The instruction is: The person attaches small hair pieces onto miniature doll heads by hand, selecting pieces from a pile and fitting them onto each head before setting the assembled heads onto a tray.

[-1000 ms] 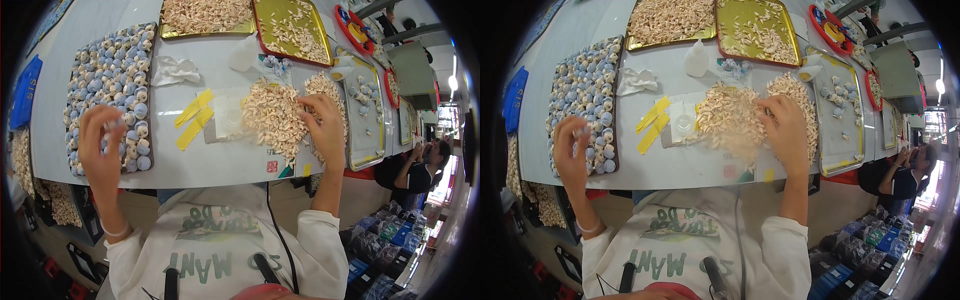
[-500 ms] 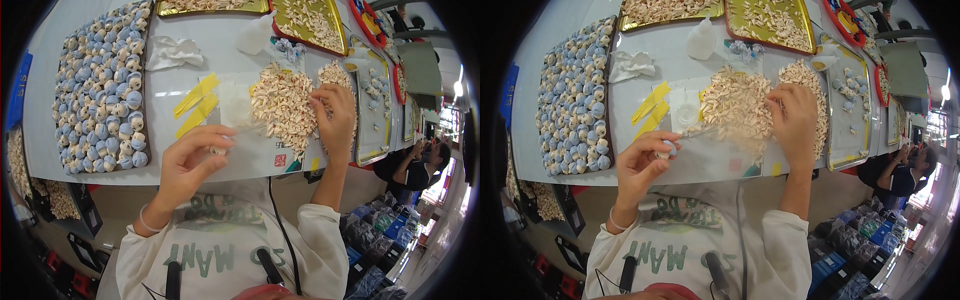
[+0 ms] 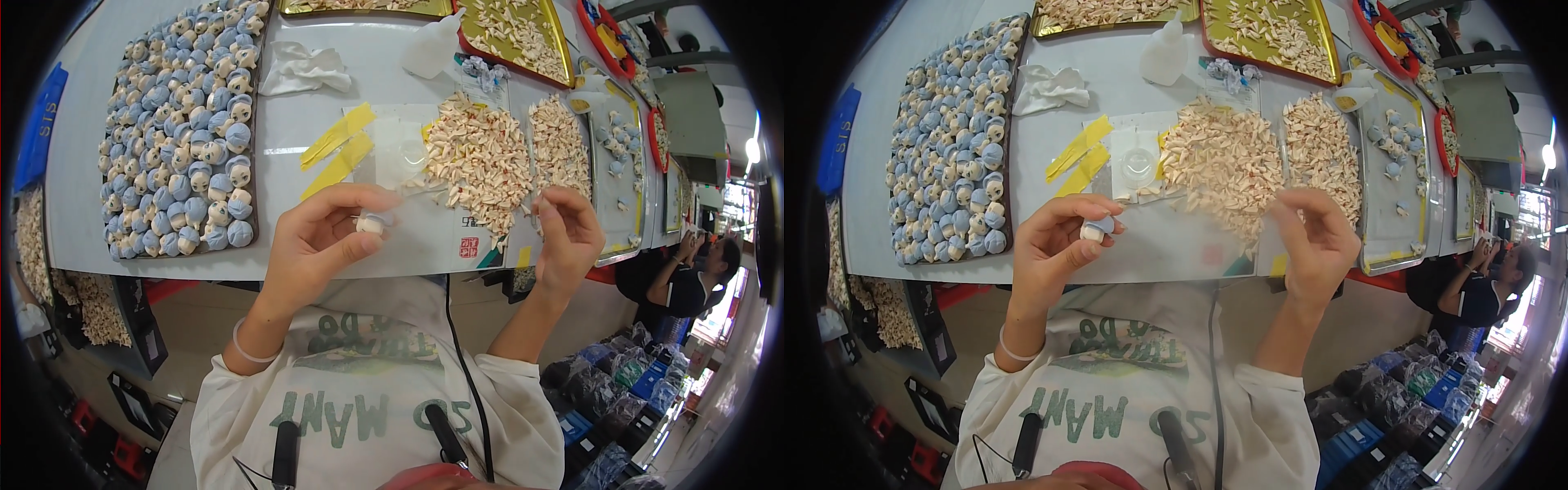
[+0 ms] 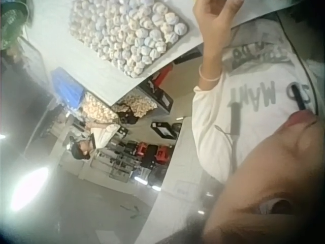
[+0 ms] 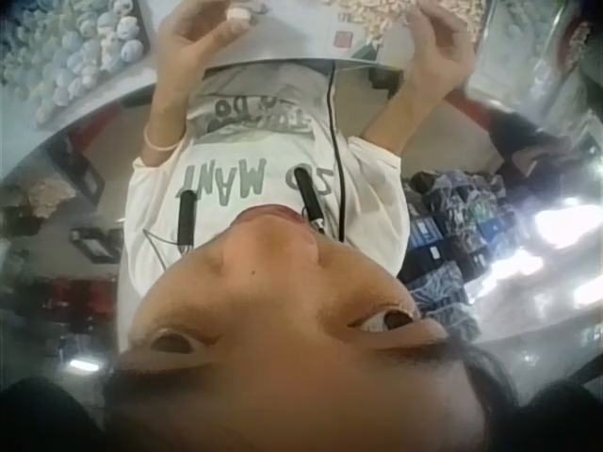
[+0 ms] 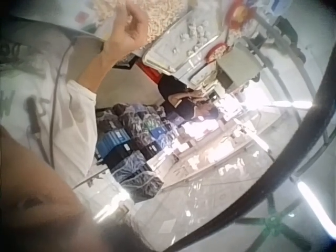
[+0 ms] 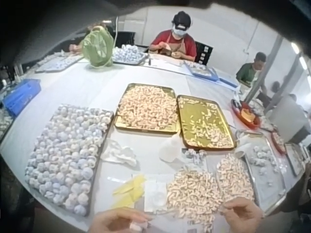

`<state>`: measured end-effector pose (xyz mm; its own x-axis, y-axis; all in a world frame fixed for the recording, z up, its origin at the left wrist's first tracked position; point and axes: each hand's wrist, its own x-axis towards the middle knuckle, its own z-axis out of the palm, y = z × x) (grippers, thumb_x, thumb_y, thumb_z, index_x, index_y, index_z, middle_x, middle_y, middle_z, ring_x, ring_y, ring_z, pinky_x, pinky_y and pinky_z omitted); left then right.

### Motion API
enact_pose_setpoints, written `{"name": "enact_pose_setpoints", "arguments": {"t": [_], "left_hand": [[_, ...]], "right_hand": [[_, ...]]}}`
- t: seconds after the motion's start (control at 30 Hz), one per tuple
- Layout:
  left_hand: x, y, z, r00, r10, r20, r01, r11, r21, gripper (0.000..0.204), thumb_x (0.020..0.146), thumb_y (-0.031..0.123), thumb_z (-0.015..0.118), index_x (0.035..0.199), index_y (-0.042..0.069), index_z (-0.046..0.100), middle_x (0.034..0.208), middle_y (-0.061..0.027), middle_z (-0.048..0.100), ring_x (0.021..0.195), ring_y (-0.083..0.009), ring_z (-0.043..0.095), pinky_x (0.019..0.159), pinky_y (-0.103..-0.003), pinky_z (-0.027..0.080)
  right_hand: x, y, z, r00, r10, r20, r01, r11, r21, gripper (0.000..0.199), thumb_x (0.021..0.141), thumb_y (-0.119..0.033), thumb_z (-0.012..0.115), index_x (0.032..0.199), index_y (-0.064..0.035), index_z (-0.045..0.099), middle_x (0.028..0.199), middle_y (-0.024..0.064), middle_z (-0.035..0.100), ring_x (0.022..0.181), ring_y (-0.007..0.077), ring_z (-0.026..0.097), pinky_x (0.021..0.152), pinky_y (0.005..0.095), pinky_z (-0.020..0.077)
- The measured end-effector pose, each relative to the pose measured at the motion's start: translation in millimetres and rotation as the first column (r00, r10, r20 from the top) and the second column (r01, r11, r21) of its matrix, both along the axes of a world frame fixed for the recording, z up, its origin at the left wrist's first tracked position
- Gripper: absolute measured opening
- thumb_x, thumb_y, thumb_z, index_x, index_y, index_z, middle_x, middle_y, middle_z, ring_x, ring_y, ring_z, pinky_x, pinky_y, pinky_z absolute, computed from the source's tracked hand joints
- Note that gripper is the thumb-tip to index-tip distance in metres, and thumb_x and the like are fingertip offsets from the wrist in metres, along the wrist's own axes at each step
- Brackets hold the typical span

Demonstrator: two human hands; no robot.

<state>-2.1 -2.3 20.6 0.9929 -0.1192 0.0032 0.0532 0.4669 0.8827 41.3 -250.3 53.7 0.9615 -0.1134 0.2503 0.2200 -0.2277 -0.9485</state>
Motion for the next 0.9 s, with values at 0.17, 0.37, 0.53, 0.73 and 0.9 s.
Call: {"name": "enact_pose_setpoints", "arguments": {"t": [0.17, 0.37, 0.53, 0.73, 0.9], "left_hand": [[1, 3, 2, 0.999, -0.024, -0.03, 0.022, 0.997, -0.077, 0.032, 0.073, 0.013, 0.065, 0.1, 0.001, 0.052, 0.101, -0.0156, 0.054, 0.083, -0.0193, 0.057, 0.07, -0.025, 0.048], [3, 3, 10, 0.982, -0.043, -0.184, 0.007, 0.981, -0.192, 0.034, 0.072, 0.019, 0.068, 0.096, 0.002, 0.052, 0.093, -0.0144, 0.055, 0.081, -0.0197, 0.057, 0.064, -0.024, 0.048], [3, 13, -10, 0.993, -0.114, -0.02, 0.106, 0.967, -0.229, 0.033, 0.072, 0.007, 0.065, 0.099, -0.002, 0.049, 0.101, -0.0147, 0.052, 0.09, -0.0198, 0.054, 0.072, -0.028, 0.046], [3, 12, -4, 0.994, -0.107, -0.034, 0.092, 0.953, -0.288, 0.036, 0.072, -0.007, 0.059, 0.105, -0.005, 0.046, 0.105, -0.0135, 0.049, 0.102, -0.0201, 0.049, 0.086, -0.032, 0.044], [6, 8, 7, 0.977, -0.09, -0.195, 0.043, 0.971, -0.235, 0.037, 0.07, 0.0, 0.064, 0.101, 0.0, 0.044, 0.099, -0.0159, 0.049, 0.086, -0.0207, 0.056, 0.074, -0.026, 0.049]], "right_hand": [[-20, -2, -8, 0.991, 0.122, -0.06, -0.105, 0.967, 0.231, 0.014, 0.068, 0.008, 0.063, 0.081, 0.0054, 0.058, 0.078, 0.0098, 0.057, 0.071, 0.0134, 0.053, 0.066, 0.0224, 0.0416], [-14, -2, -18, 0.99, 0.135, 0.026, -0.137, 0.964, 0.228, 0.018, 0.068, -0.001, 0.068, 0.082, 0.004, 0.058, 0.078, 0.0114, 0.057, 0.07, 0.016, 0.054, 0.064, 0.0245, 0.0433], [0, 22, -10, 0.99, 0.129, 0.059, -0.137, 0.977, 0.162, 0.015, 0.067, 0.004, 0.066, 0.078, 0.0026, 0.056, 0.076, 0.0115, 0.057, 0.07, 0.0174, 0.054, 0.064, 0.0249, 0.043], [18, 62, -1, 0.959, 0.247, 0.141, -0.224, 0.961, -0.165, 0.018, 0.062, 0.012, 0.061, 0.076, 0.0029, 0.057, 0.076, 0.0113, 0.057, 0.069, 0.0173, 0.054, 0.063, 0.0239, 0.0425], [27, 76, -2, 0.946, 0.287, 0.153, -0.239, 0.932, -0.271, 0.018, 0.059, 0.012, 0.061, 0.074, 0.0021, 0.058, 0.074, 0.0107, 0.058, 0.069, 0.0174, 0.054, 0.061, 0.0242, 0.0428]]}}
